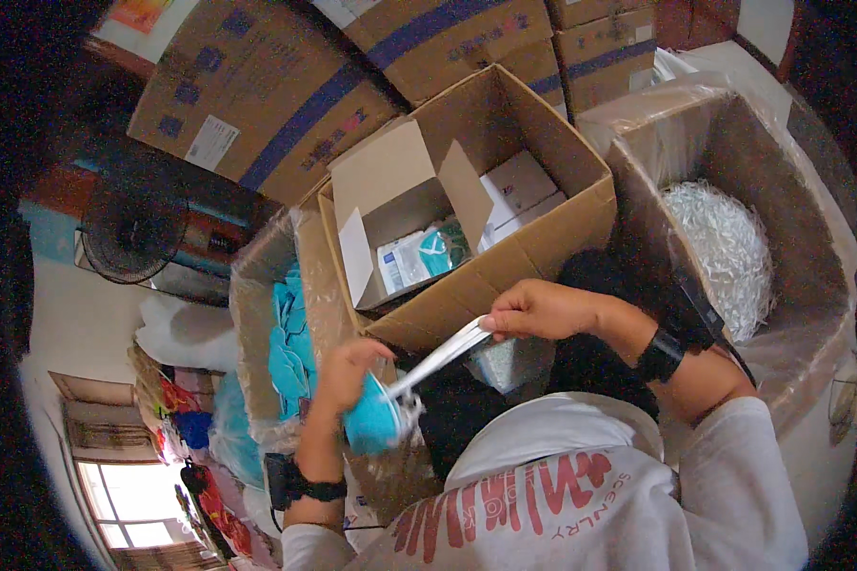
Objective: The recorder picks up individual blue masks from a container and places them into white plastic pouches, then puts the packaged masks into a cardboard box.
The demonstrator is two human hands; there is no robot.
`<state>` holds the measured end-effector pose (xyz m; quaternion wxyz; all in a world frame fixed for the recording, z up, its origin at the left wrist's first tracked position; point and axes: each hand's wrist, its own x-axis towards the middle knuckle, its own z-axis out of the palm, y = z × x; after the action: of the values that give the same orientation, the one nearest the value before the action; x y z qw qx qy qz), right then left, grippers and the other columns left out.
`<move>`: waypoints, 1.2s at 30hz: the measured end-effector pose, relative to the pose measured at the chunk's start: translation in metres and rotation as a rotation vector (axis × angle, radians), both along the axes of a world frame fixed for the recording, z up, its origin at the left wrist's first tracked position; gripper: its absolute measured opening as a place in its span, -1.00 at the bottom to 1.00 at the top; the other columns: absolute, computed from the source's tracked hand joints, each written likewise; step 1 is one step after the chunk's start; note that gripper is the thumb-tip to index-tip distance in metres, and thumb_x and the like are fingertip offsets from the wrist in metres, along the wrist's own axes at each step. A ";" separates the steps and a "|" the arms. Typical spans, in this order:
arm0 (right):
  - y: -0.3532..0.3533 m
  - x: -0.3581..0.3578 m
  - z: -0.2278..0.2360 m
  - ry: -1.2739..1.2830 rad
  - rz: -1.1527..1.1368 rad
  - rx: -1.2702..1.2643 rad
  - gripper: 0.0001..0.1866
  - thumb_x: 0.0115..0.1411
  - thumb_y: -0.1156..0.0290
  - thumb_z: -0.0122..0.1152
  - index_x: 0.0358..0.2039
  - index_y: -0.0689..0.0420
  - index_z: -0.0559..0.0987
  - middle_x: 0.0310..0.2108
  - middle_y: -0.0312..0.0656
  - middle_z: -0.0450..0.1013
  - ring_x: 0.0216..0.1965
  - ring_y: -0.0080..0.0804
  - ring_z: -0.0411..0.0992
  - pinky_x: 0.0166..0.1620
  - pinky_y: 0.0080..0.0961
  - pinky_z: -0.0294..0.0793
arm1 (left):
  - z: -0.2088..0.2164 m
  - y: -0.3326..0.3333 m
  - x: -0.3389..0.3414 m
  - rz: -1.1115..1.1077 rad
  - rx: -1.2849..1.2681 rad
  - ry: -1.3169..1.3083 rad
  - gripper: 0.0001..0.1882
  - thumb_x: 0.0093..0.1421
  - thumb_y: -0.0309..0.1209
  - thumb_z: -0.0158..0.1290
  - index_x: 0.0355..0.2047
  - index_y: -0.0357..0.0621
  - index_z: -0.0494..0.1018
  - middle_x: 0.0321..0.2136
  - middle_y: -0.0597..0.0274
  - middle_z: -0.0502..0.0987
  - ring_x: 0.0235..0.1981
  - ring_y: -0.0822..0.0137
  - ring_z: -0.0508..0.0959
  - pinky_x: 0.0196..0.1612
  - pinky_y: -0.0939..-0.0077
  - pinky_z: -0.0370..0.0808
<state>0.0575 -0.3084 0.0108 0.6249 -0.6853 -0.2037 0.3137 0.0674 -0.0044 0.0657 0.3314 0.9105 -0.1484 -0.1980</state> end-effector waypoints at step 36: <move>-0.016 -0.061 0.043 0.164 0.921 -0.223 -0.77 0.23 0.35 -0.23 -0.34 0.25 0.36 -0.37 -0.02 0.37 -0.32 -0.33 0.33 -0.21 -0.43 0.28 | -0.095 -0.020 -0.130 -0.345 -0.483 0.931 -0.76 0.18 -0.32 -0.13 -0.37 -0.23 0.43 -0.50 0.28 0.44 -0.42 0.50 0.40 -0.36 0.55 0.35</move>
<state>-0.0038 -0.3240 0.0539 0.3578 -0.5598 -0.4013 0.6306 -0.0629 -0.0241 -0.0291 0.5244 0.5874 -0.1745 -0.5913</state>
